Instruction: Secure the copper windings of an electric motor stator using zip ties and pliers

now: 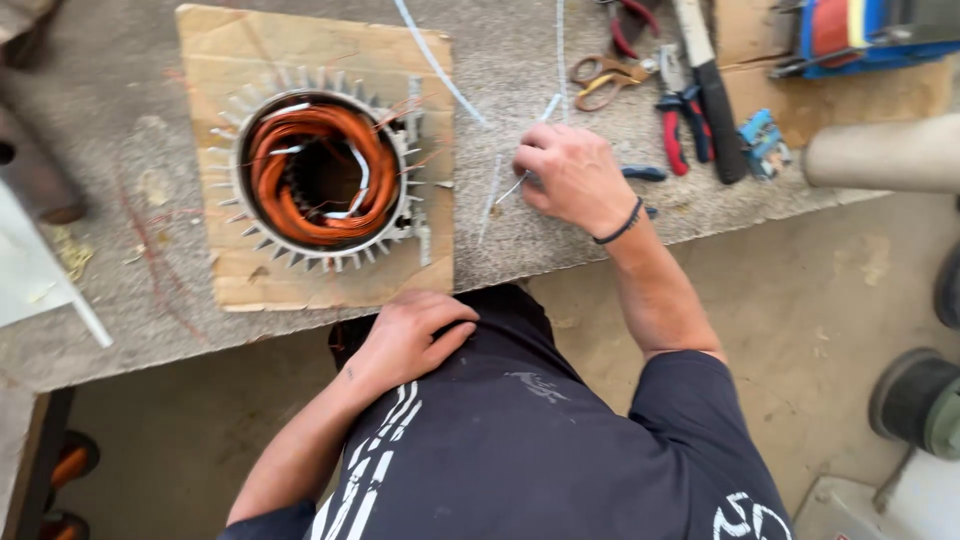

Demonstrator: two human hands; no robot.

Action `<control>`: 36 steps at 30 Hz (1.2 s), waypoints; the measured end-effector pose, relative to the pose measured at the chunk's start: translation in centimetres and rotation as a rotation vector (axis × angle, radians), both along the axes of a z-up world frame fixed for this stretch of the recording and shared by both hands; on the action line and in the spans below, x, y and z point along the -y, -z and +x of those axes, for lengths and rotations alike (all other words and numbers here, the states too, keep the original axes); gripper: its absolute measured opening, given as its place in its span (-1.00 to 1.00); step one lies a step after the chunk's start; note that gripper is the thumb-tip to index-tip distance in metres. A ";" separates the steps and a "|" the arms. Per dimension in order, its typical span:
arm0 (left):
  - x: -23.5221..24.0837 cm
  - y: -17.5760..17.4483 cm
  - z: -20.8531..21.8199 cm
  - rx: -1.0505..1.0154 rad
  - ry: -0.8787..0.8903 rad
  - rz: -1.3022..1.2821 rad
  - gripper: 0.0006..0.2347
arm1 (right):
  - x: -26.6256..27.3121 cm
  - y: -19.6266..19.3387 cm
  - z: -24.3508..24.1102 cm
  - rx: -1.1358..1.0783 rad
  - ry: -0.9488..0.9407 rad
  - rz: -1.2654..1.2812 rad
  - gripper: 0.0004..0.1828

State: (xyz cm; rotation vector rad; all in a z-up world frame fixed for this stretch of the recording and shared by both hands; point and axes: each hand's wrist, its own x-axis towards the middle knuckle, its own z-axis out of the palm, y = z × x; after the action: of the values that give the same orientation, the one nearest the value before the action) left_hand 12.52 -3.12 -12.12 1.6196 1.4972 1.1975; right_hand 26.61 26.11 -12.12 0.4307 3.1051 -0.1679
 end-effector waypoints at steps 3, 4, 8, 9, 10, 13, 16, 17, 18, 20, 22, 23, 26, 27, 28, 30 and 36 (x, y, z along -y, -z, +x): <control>-0.3 -0.5 -0.4 -0.029 0.047 -0.052 -0.89 | 0.0 -0.1 -0.4 0.030 -0.125 0.182 -0.87; -0.2 -0.9 -0.3 -0.041 0.028 -0.064 -0.89 | 0.0 -0.7 -0.1 0.015 -0.142 0.172 -0.87; -0.2 -2.5 -1.3 -0.011 -0.028 -0.061 -0.81 | 1.1 -3.3 0.2 -0.002 -0.279 0.089 -0.84; -0.4 -2.8 -1.3 0.045 -0.083 -0.056 -0.74 | 1.5 -4.1 0.7 -0.025 -0.270 -0.030 -0.79; -0.3 -2.7 -1.3 0.038 -0.098 -0.058 -0.74 | 3.1 -3.6 0.7 -0.033 -0.284 -0.031 -0.79; -0.3 -2.0 -0.4 0.263 -0.192 -0.079 -0.58 | 7.3 -2.3 0.7 -0.152 -0.358 -0.384 -0.78; 0.4 -1.6 0.4 0.374 -0.318 0.071 -0.73 | 10.8 -1.1 -0.2 -0.368 -0.388 -0.869 -0.96; 0.7 -1.9 0.2 0.378 -0.347 0.129 -0.81 | 11.3 -1.1 -0.4 -0.430 -0.313 -0.986 -0.96; 1.1 -2.3 0.0 0.380 -0.375 0.187 -0.88 | 11.9 -1.1 -0.5 -0.491 -0.234 -1.103 -0.91; 2.2 -3.7 0.2 0.381 -0.366 0.218 -0.90 | 13.3 -2.1 -1.0 -0.502 -0.300 -1.147 -0.92; 3.1 -4.9 0.3 0.379 -0.350 0.253 -0.91 | 14.1 -2.9 -1.1 -0.517 -0.365 -1.186 -0.92; 3.4 -5.5 0.5 0.403 -0.332 0.306 -0.93 | 14.2 -3.1 -0.9 -0.507 -0.435 -1.164 -0.95; 4.1 -7.5 0.2 0.444 -0.305 0.331 -0.94 | 14.6 -5.0 -1.6 -0.487 -0.561 -1.186 -0.95; 4.1 -8.3 -0.2 0.461 -0.286 0.301 -0.93 | 14.7 -5.8 -2.1 -0.485 -0.609 -1.228 -0.92; 4.0 -8.7 -0.6 0.455 -0.286 0.311 -0.93 | 14.7 -5.9 -2.7 -0.486 -0.617 -1.220 -0.92; 3.9 -9.4 -1.2 0.279 -0.303 0.290 -0.92 | 14.8 -6.0 -3.7 -0.535 -0.649 -1.149 -0.83; 5.6 -14.1 -3.5 0.118 -0.352 0.359 -0.78 | 13.1 -9.6 -5.9 -0.598 -0.648 -1.012 -0.90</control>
State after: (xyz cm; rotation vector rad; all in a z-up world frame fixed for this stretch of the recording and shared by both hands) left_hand 8.99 -8.76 2.01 1.5064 1.6027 1.8111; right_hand 20.67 12.96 -2.54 -0.7374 2.8456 -1.9539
